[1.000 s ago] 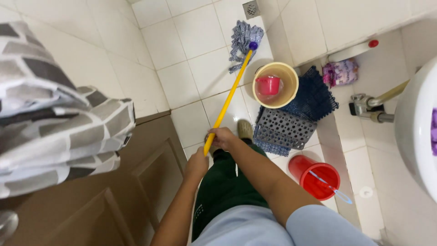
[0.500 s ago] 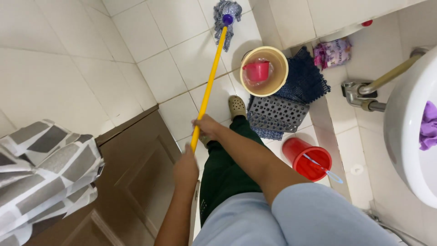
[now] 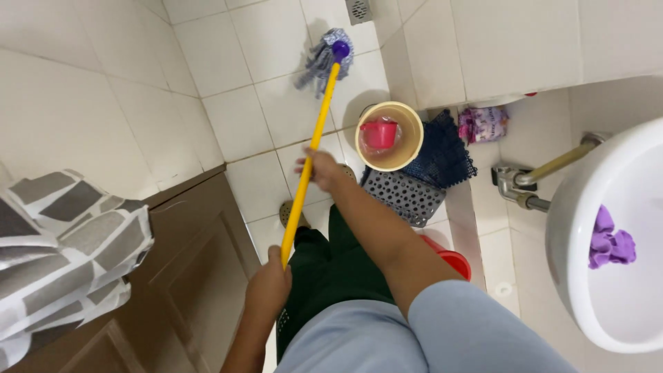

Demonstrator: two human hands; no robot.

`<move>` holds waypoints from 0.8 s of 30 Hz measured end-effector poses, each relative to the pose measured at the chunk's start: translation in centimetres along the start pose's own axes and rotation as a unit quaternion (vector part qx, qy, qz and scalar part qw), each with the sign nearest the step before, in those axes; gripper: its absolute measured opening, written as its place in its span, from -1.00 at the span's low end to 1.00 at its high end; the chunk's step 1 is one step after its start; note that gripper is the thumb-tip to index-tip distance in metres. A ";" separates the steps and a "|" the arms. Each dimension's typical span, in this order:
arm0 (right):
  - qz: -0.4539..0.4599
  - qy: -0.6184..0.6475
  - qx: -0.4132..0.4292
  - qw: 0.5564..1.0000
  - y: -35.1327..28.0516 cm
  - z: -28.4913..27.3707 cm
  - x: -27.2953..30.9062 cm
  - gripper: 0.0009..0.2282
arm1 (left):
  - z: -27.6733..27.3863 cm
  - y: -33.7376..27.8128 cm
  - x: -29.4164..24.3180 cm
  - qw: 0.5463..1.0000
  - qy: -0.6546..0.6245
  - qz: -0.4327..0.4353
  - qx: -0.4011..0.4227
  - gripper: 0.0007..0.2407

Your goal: Mopping the bathroom floor and arranging floor mats.

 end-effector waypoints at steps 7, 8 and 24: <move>-0.179 -0.098 -0.041 0.978 0.8 0.7 -0.3 -0.86 | -2.2 0.4 -2.0 0.998 -0.058 0.002 0.015 -0.62; -0.236 -0.083 -0.075 0.965 0.5 0.7 -0.9 -0.88 | -2.2 1.6 -2.6 0.997 -0.073 0.039 -0.011 -0.50; -0.370 -0.123 -0.018 0.921 -8.0 0.0 -0.9 -0.87 | -12.9 27.6 -26.5 0.880 -0.440 0.176 -0.006 -0.32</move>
Point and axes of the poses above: each hand's wrist, its own y-axis towards the middle knuckle, its own z-axis out of the palm, x = y × z, the point moved 4 cm from there along y, towards the middle knuckle, and after that the axes turned 6 degrees about -z, right-handed, at the moved point
